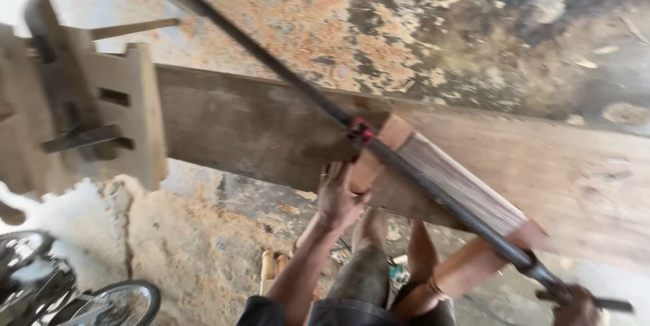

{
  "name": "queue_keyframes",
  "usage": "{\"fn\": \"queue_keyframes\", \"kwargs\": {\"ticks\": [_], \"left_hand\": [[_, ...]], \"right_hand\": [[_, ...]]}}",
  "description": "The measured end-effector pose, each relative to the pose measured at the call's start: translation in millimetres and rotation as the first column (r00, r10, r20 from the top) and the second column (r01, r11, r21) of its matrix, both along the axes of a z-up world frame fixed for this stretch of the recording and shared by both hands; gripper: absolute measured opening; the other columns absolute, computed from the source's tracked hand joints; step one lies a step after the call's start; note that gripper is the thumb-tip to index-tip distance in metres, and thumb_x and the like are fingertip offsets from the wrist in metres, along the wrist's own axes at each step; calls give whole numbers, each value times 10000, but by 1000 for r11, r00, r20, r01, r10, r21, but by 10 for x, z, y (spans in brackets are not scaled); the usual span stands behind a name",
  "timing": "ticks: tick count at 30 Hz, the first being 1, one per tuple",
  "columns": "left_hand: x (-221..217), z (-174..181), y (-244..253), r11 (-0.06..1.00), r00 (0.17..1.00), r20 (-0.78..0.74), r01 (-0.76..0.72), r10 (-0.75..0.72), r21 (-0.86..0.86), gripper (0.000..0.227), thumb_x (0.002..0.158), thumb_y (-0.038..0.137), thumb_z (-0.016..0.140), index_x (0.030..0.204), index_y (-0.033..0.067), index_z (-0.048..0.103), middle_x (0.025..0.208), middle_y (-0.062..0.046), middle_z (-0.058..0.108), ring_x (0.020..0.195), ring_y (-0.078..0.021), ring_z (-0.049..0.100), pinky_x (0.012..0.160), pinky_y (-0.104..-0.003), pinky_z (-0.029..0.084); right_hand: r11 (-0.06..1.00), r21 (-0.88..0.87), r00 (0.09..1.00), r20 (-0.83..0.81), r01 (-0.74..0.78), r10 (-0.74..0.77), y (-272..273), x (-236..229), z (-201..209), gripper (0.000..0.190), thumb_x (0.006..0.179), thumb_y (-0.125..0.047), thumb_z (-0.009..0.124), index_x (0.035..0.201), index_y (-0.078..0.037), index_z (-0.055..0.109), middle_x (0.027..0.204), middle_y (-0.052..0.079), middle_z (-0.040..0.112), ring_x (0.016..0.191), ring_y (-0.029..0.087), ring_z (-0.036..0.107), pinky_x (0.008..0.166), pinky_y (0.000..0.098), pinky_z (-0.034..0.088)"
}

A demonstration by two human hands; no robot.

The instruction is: The person hammers nails into a wooden stool frame resting on a workbench, driving nails along the side rail with a claw hammer. They then reposition the frame, place a long bar clamp across it, and tighten the clamp to hold the joints together.

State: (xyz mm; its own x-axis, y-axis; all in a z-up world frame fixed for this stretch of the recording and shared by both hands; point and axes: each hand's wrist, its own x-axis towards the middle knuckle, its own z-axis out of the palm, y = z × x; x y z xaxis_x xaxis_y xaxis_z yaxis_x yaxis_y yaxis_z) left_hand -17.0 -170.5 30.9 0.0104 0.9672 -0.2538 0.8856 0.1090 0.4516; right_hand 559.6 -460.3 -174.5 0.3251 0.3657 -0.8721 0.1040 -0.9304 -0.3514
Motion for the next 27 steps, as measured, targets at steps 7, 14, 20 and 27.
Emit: {"fn": "queue_keyframes", "kwargs": {"ticks": [7, 14, 20, 27], "left_hand": [[-76, -164, 180, 969, 814, 531, -238, 235, -63, 741, 873, 340, 729, 1492, 34, 459, 1416, -208, 525, 1289, -330, 538, 1063, -469, 474], [-24, -503, 627, 694, -74, 874, -577, 479, -430, 497, 1130, 346, 446, 1495, 14, 501, 1405, -173, 646, 1205, -262, 589, 942, -401, 513], [117, -141, 699, 889, 199, 944, -430, 264, -158, 496, 1129, 392, 499, 1495, 59, 529, 1520, -111, 577, 1423, -204, 537, 1210, -382, 428], [121, -209, 919, 881, 244, 925, -445, 290, -159, 417, 1115, 356, 567, 1392, 45, 596, 1377, -91, 652, 1285, -261, 615, 1143, -419, 482]], "right_hand": [[736, 225, 655, 661, -639, 366, 469, -658, 942, 243, 973, -100, 521, 1119, 1, 687, 895, 130, 643, 803, 201, 552, 759, 364, 441], [876, 302, 902, 95, 377, -421, 788, -816, 1025, 281, 1073, -280, 530, 944, -52, 633, 774, -19, 530, 672, 92, 400, 587, 284, 294], [818, 373, 859, 93, 439, -504, 890, -1042, 1258, 245, 1013, -264, 556, 909, -62, 648, 798, 15, 615, 714, 106, 521, 647, 265, 405], [753, 510, 843, 96, 415, -530, 1128, -1204, 1441, 256, 1013, -220, 516, 879, -19, 598, 813, 59, 593, 655, 145, 525, 620, 296, 433]]}}
